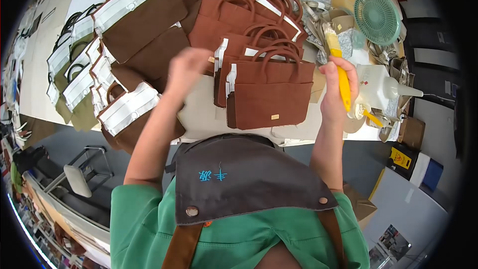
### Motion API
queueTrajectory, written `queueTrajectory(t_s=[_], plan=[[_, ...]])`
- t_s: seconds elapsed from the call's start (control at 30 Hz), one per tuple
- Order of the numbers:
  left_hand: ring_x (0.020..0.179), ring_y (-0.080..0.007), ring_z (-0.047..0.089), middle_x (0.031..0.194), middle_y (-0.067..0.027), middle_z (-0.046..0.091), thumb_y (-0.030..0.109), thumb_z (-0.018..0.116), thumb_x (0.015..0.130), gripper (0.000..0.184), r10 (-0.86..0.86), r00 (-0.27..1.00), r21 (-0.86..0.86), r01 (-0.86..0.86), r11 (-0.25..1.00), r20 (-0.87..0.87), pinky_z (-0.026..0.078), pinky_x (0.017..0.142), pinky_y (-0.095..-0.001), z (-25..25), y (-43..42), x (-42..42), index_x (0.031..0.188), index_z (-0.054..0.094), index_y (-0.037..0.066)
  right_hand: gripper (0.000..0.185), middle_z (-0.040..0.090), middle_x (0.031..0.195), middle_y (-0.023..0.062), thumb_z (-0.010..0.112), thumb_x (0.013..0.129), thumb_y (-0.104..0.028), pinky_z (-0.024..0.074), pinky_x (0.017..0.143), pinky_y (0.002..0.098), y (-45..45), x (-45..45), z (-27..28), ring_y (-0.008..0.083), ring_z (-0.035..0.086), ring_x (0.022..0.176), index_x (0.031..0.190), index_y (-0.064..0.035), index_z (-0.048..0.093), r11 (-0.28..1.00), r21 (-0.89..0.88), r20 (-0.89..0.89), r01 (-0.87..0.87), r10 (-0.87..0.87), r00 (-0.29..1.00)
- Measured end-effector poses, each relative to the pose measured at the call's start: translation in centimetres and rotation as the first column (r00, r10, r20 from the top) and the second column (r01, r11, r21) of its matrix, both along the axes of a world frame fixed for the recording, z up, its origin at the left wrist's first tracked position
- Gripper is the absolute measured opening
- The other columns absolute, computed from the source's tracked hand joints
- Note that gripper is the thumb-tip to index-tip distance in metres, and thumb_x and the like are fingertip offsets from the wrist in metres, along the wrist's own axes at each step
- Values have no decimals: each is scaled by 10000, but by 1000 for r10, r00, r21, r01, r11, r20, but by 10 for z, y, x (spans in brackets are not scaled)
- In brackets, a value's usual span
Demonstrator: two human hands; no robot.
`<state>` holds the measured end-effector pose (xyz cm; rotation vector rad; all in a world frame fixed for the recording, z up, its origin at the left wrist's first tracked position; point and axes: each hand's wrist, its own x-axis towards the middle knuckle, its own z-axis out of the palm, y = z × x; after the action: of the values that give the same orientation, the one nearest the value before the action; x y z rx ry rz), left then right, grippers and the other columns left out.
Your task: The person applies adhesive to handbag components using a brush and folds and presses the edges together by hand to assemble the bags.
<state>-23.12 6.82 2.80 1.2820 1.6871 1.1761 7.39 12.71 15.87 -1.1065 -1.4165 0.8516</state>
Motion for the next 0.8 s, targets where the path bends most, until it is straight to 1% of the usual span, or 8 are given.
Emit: queueTrajectory(t_s=[0.03, 0.27, 0.33, 0.47, 0.57, 0.63, 0.7, 0.8], plan=[[830, -224, 657, 953, -94, 679, 131, 656, 862, 154, -207, 976, 19, 208, 978, -64, 515, 751, -320, 0, 1, 28, 996, 691, 64, 153, 639, 858, 35, 693, 874, -92, 461, 719, 201, 0, -4, -1, 78, 566, 750, 990, -17, 627, 1000, 7, -4, -5, 5, 1000], [907, -276, 604, 956, -85, 577, 202, 726, 796, 192, -103, 952, -100, 77, 992, -289, 494, 749, -405, 5, 13, 94, 885, 609, 79, 386, 603, 1014, 65, 732, 803, 10, 481, 699, 209, -13, -7, -22, 75, 570, 759, 1141, -24, 549, 997, 67, 104, -27, 20, 994], [853, -250, 601, 906, -92, 582, 188, 730, 799, 214, -66, 856, 52, 108, 993, -513, 493, 713, -349, 13, 8, 95, 917, 606, 59, 459, 570, 1127, 100, 752, 781, 2, 487, 656, 212, -23, -10, -43, 86, 572, 712, 1176, -40, 521, 984, 155, 229, -90, 53, 972], [790, -295, 606, 878, -99, 612, 200, 721, 805, 213, -81, 849, 68, 136, 988, -522, 488, 659, -368, -2, -2, 102, 907, 618, 44, 536, 537, 1197, 119, 789, 741, -21, 496, 629, 225, -31, -18, -77, 102, 572, 678, 1195, -55, 504, 975, 172, 304, -138, 81, 949], [654, -226, 608, 772, -67, 640, 218, 698, 842, 222, -152, 939, -108, 125, 986, -310, 479, 596, -347, -2, -2, 106, 862, 629, 8, 697, 542, 1214, 124, 878, 637, -147, 514, 646, 255, -39, -26, -77, 158, 596, 748, 1215, -64, 498, 982, 95, 331, -162, 122, 936], [563, -138, 600, 670, -64, 641, 243, 651, 884, 286, -121, 892, -327, 282, 902, 435, 485, 551, -305, 0, 4, 103, 749, 629, -9, 799, 519, 1242, 150, 908, 585, -223, 527, 755, 316, -44, -32, -72, 252, 613, 942, 1230, -56, 467, 963, 141, 461, -230, 142, 876], [609, -65, 570, 684, -24, 634, 222, 630, 907, 237, -183, 848, -292, 362, 885, 497, 472, 583, -241, 28, 4, 111, 805, 676, 13, 797, 502, 1254, 181, 901, 585, -183, 519, 857, 388, -53, -38, -69, 354, 576, 1094, 1226, -66, 442, 955, 122, 500, -271, 177, 848], [726, -77, 606, 813, -30, 671, 170, 604, 920, 192, -90, 658, -289, 443, 849, 747, 481, 661, -225, 43, 9, 117, 953, 687, 0, 725, 514, 1250, 168, 868, 610, -202, 541, 784, 391, -57, -46, -83, 347, 588, 1057, 1202, -85, 467, 967, 135, 516, -217, 118, 848]])
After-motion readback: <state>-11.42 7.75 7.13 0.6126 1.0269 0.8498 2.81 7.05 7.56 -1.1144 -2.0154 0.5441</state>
